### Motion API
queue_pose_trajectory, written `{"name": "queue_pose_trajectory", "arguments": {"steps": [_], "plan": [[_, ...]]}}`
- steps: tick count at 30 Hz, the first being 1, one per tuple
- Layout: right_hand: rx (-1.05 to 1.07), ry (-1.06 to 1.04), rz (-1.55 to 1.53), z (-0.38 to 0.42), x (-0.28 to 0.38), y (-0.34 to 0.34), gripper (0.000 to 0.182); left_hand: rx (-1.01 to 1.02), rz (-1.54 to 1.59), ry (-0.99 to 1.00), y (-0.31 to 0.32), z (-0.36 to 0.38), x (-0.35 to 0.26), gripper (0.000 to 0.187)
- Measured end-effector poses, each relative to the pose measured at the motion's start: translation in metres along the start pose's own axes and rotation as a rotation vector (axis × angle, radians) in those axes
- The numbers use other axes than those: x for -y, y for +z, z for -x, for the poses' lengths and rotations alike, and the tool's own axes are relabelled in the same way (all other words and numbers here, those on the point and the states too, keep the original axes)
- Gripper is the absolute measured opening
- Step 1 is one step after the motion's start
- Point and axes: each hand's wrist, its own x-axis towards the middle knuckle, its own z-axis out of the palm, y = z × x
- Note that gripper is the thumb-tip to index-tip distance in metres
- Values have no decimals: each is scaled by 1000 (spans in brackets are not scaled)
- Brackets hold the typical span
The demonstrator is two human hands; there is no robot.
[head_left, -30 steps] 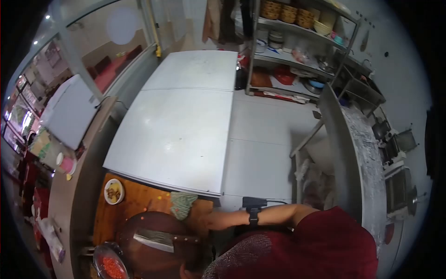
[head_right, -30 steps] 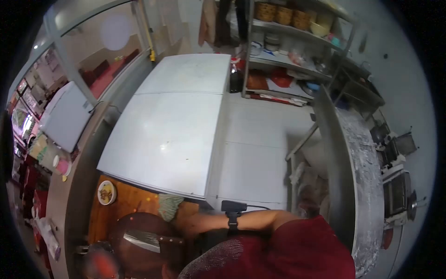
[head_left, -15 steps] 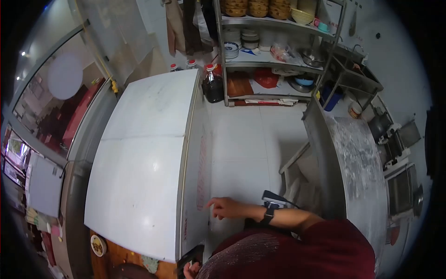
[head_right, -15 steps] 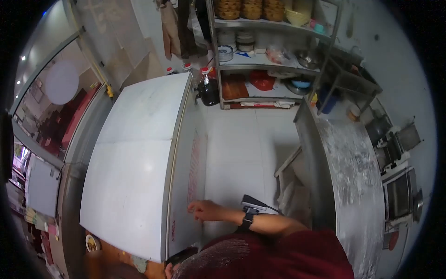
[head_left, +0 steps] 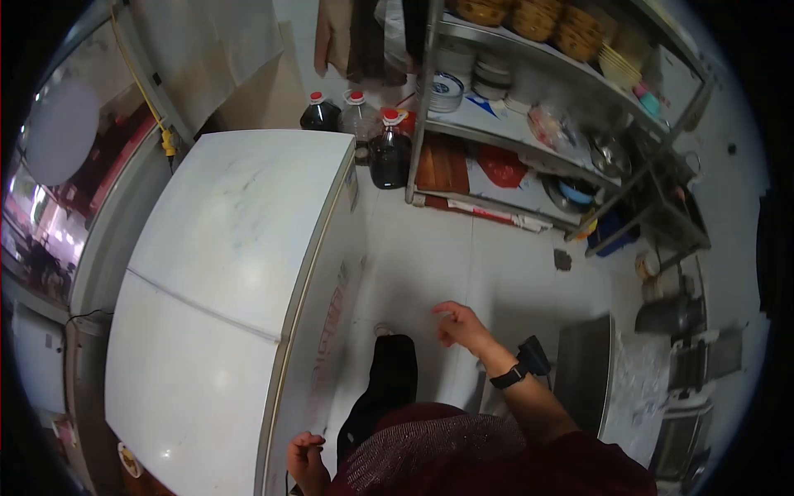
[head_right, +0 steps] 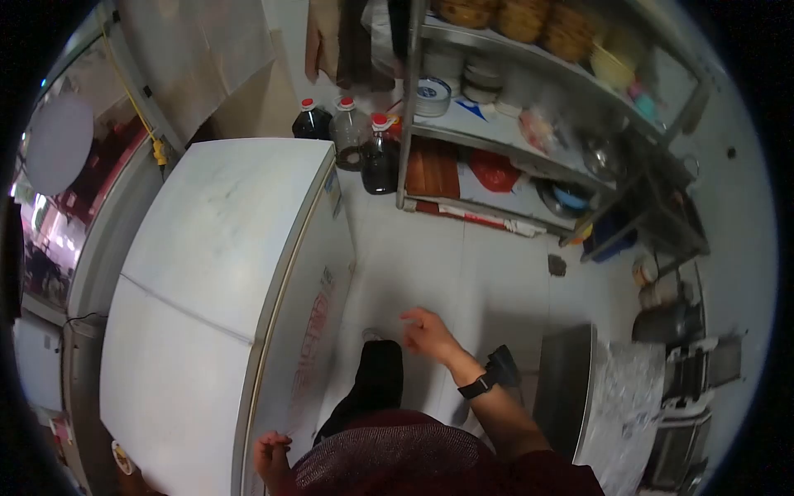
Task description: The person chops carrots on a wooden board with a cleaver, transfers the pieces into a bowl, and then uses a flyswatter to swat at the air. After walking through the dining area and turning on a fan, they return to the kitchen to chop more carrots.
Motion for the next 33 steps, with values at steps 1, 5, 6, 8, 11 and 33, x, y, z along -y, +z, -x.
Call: {"name": "queue_pose_trajectory", "arguments": {"steps": [1,5,6,8,11,33], "plan": [[-60,-9,-18,-26,14,-19,28,-41,57,131,34,-18,-15,8],[-125,21,-14,-135,80,-87,27,34,161,69,128,-98,-66,12],[-98,7,42,-161,105,-101,26,8,239,88,148,-107,-90,11],[-57,-68,108,-220,147,-125,25,-32,200,97,168,-128,-110,11],[-121,-144,131,-308,197,-144,25,-88,110,103,190,-163,-144,12],[81,-131,1891,-1015,342,-334,27,-1103,33,-128,480,-448,-215,26]]}}
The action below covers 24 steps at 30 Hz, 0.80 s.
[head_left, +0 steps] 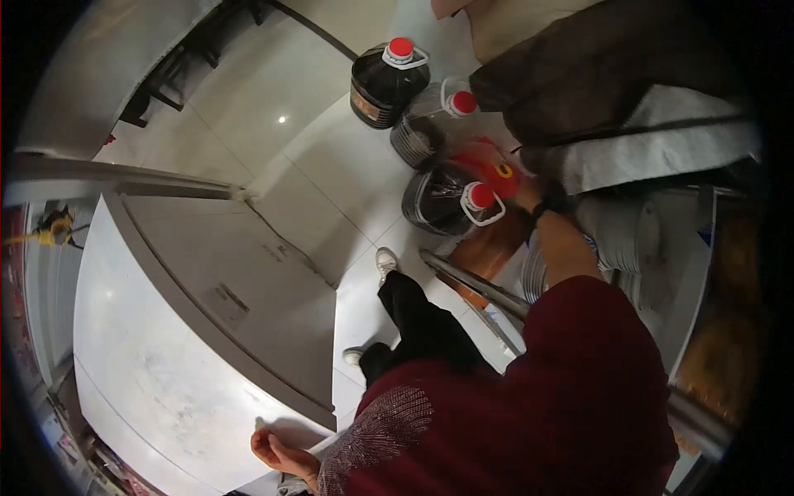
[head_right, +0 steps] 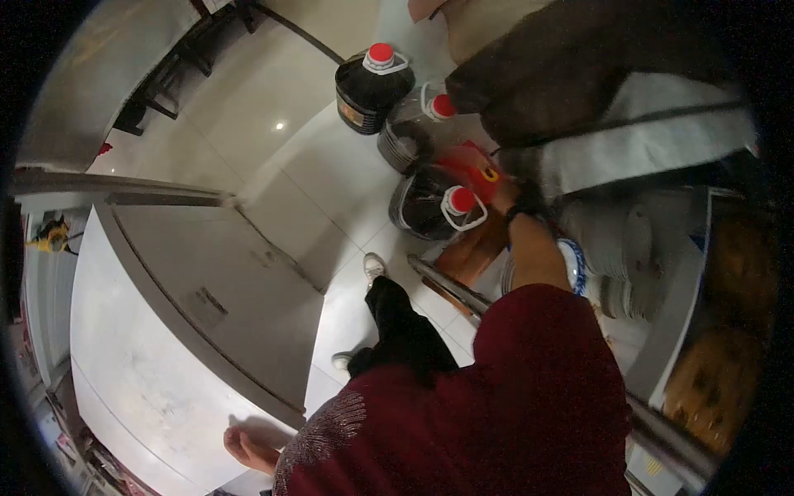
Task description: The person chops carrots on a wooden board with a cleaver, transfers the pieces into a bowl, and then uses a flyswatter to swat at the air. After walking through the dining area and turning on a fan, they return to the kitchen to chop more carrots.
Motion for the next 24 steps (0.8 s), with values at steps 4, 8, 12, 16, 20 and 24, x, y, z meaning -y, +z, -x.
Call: {"name": "queue_pose_trajectory", "arguments": {"steps": [4,8,12,16,20,24], "plan": [[47,137,65,5,-43,-27,25,75,-123,22,-5,-2,3,32],[64,100,-43,-24,-136,49,37,164,-99,1,-8,0,0,37],[35,-55,-146,-63,-89,40,34,89,-184,62,5,4,0,41],[22,-96,-279,-68,-42,24,30,62,-223,221,6,2,4,40],[-4,-84,-457,-52,0,0,27,74,-319,323,6,-2,-2,43],[5,-74,-811,-30,55,-31,24,129,-227,412,1,-4,3,48]]}}
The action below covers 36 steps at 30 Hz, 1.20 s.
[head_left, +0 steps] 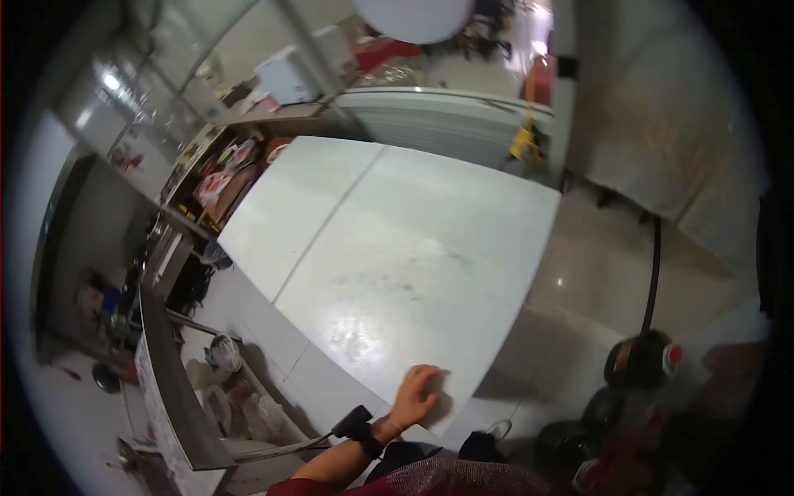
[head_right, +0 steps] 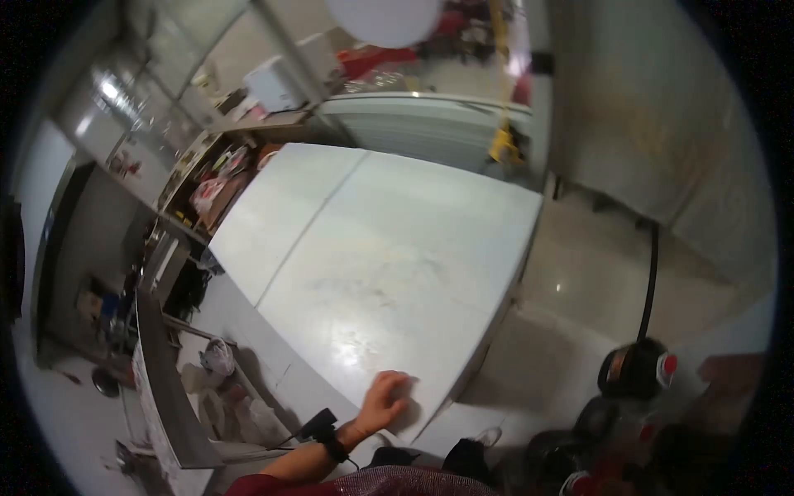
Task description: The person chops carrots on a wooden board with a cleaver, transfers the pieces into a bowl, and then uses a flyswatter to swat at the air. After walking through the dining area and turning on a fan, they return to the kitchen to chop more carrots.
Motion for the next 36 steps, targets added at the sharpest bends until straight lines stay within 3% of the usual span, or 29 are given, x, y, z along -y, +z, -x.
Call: {"name": "queue_pose_trajectory", "arguments": {"steps": [1,6,8,9,10,12,14,16,17,19,21,22,24,27,31,33,34,36], "plan": [[7,-8,-117,4,17,7,23,31,88,-43,-2,1,-2,49],[147,-148,-729,78,138,43,19,40,459,169,-35,7,32,41],[277,-303,-984,126,208,64,17,178,655,-61,-51,47,39,37],[326,-381,-1086,156,238,74,16,141,585,50,-71,66,56,33],[335,-425,-1166,238,272,90,15,119,591,71,-93,85,76,33],[366,-517,-1327,403,339,122,14,57,680,-124,-140,123,119,24],[449,-507,-1280,545,367,162,5,-34,664,-191,-186,145,154,22],[896,-551,-1151,623,363,200,8,-113,644,-252,-224,155,177,20],[907,-492,-1115,661,361,220,12,-142,711,-229,-243,156,186,19],[919,-446,-1075,703,364,250,15,-177,785,-198,-271,151,208,18],[1321,-279,-752,722,354,275,16,-226,892,-211,-292,146,236,18],[1324,-286,-747,725,356,294,16,-233,894,-206,-305,142,248,18],[1387,-721,-462,730,370,335,21,-292,900,-282,-333,132,273,19],[1347,-558,-615,805,445,375,28,-348,897,-285,-380,119,326,19],[1458,-595,-556,852,552,455,41,-538,834,-299,-480,94,381,18],[1416,-897,-670,887,597,500,46,-680,710,-321,-532,90,400,16],[1430,-880,-665,908,619,519,46,-687,700,-338,-556,86,408,16],[1278,-1202,-729,948,664,555,49,-822,704,-343,-595,77,426,15]]}}
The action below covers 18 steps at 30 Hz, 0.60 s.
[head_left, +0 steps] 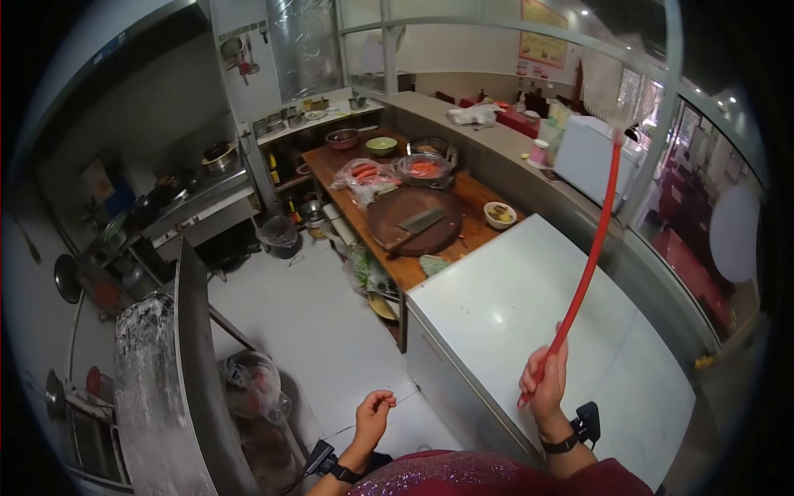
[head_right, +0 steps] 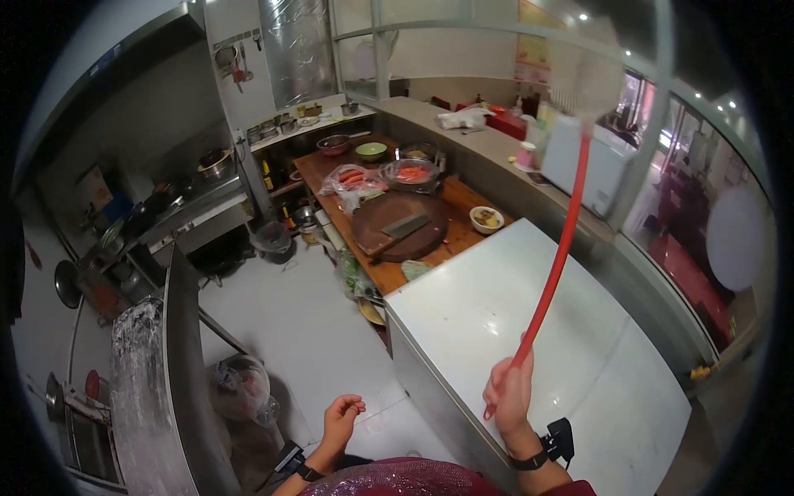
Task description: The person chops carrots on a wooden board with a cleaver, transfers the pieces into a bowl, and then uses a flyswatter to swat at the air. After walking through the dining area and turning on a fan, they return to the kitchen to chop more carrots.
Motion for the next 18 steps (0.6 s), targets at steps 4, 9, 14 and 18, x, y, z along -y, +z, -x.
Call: {"name": "queue_pose_trajectory", "arguments": {"steps": [4,9,14,18], "plan": [[-74,-87,52,-90,-26,74,50,-96,28,-78,-48,-70,1,14],[-176,-217,45,-179,-68,171,48,-175,32,-19,-125,-201,-23,13],[-258,-276,-69,-267,-94,278,48,-161,86,53,-195,-339,-76,12],[-221,-327,-7,-333,-123,348,49,-134,125,52,-224,-427,-94,13]]}}
